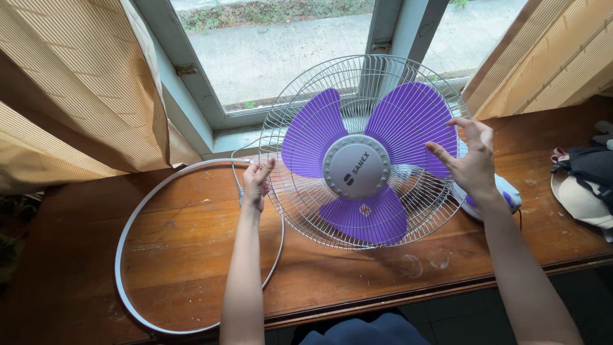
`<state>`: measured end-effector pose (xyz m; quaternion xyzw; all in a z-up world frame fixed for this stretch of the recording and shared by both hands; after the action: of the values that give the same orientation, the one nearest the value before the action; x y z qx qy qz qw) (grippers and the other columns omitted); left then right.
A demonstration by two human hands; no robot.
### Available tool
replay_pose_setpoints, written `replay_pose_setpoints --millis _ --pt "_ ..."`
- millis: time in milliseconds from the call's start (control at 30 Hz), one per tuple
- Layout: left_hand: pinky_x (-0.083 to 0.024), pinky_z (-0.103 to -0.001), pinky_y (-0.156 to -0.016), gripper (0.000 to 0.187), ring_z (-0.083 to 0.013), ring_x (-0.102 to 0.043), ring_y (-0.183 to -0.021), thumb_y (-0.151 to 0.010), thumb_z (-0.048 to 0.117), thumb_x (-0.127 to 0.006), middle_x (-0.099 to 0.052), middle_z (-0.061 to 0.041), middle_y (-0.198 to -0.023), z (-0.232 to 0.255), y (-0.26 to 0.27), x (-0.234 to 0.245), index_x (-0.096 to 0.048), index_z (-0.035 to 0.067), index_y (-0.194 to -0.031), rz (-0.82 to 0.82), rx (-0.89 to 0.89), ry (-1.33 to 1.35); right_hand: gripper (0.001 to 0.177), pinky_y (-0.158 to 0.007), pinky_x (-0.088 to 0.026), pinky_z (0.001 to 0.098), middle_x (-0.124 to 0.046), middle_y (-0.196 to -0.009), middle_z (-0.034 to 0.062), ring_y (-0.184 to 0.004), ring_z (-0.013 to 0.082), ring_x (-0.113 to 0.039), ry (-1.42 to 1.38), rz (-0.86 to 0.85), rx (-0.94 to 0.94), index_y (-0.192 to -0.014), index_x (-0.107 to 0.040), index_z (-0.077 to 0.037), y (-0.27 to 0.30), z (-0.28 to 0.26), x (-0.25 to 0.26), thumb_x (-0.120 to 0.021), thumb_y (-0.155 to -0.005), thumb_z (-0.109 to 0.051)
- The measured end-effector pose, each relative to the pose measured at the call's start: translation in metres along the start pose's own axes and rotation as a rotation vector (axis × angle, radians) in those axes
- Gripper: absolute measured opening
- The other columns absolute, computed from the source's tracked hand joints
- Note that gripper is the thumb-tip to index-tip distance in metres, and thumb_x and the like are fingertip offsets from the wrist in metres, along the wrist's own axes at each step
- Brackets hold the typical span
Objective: The person disassembles a purple table fan on a wooden table. They remove the front grille, unscrew the central hub to detach the blades, and then remove the rear grille.
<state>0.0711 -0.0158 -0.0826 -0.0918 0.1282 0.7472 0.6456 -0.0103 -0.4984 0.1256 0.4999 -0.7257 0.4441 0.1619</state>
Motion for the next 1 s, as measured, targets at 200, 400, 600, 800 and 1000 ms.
replay_pose_setpoints --millis 200,400,600,800,1000 --pt "-0.028 -0.014 -0.035 0.045 0.0002 -0.037 -0.04 -0.084 0.054 -0.08 -0.041 0.01 -0.059 0.012 0.008 -0.015 -0.056 0.015 -0.087 -0.117 -0.018 0.35 0.079 -0.104 0.001 0.088 -0.031 -0.15 0.0246 -0.147 0.0496 -0.019 0.168 -0.034 -0.03 -0.132 -0.048 -0.022 -0.004 0.016 -0.008 -0.051 -0.084 -0.085" --pt "-0.021 -0.018 -0.035 0.047 -0.0029 -0.031 -0.04 -0.091 0.054 -0.076 -0.034 0.01 -0.056 -0.011 0.003 -0.005 -0.047 0.02 -0.078 -0.165 0.074 0.507 0.072 -0.112 0.001 0.0872 -0.038 -0.148 0.0172 -0.158 0.0411 -0.024 0.233 0.022 0.107 -0.127 -0.045 -0.019 0.007 -0.019 0.012 -0.047 -0.088 -0.079" --pt "-0.018 -0.019 -0.034 0.038 -0.0038 -0.03 -0.039 -0.095 0.05 -0.069 -0.034 0.008 -0.054 -0.017 0.004 0.002 -0.05 0.022 -0.077 -0.21 0.213 0.582 0.064 -0.103 -0.057 0.0463 -0.045 -0.134 0.0161 -0.127 0.0333 -0.059 -0.302 -0.071 0.078 -0.127 -0.041 -0.012 0.008 -0.055 0.028 -0.076 -0.088 -0.048" --pt "-0.017 -0.019 -0.034 0.034 -0.0027 -0.031 -0.042 -0.099 0.049 -0.063 -0.038 0.009 -0.058 0.008 -0.009 0.024 -0.055 0.02 -0.083 -0.102 0.14 0.489 0.085 -0.095 -0.054 0.0317 -0.065 -0.115 0.0102 -0.113 0.0168 -0.067 -0.813 -0.175 -0.075 -0.142 -0.032 -0.02 -0.01 -0.041 0.021 -0.086 -0.076 -0.021" --pt "-0.027 -0.021 -0.053 0.035 -0.0022 -0.036 -0.06 -0.104 0.052 -0.056 -0.045 0.011 -0.07 0.039 -0.031 0.065 -0.06 0.019 -0.094 0.127 -0.093 0.236 0.049 -0.083 -0.06 0.0302 -0.065 -0.097 0.0055 -0.087 0.0107 -0.066 -1.125 -0.428 -0.186 -0.115 -0.061 -0.003 -0.032 -0.031 -0.029 -0.087 -0.073 -0.003"
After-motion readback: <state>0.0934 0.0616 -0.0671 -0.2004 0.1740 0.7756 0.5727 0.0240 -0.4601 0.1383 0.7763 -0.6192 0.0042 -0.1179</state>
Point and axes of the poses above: each hand's wrist, its own y-axis away from the middle knuckle, its own x-axis out of the back of the hand, z = x × y, the point moved 10 cm from there along -y, towards the middle knuckle
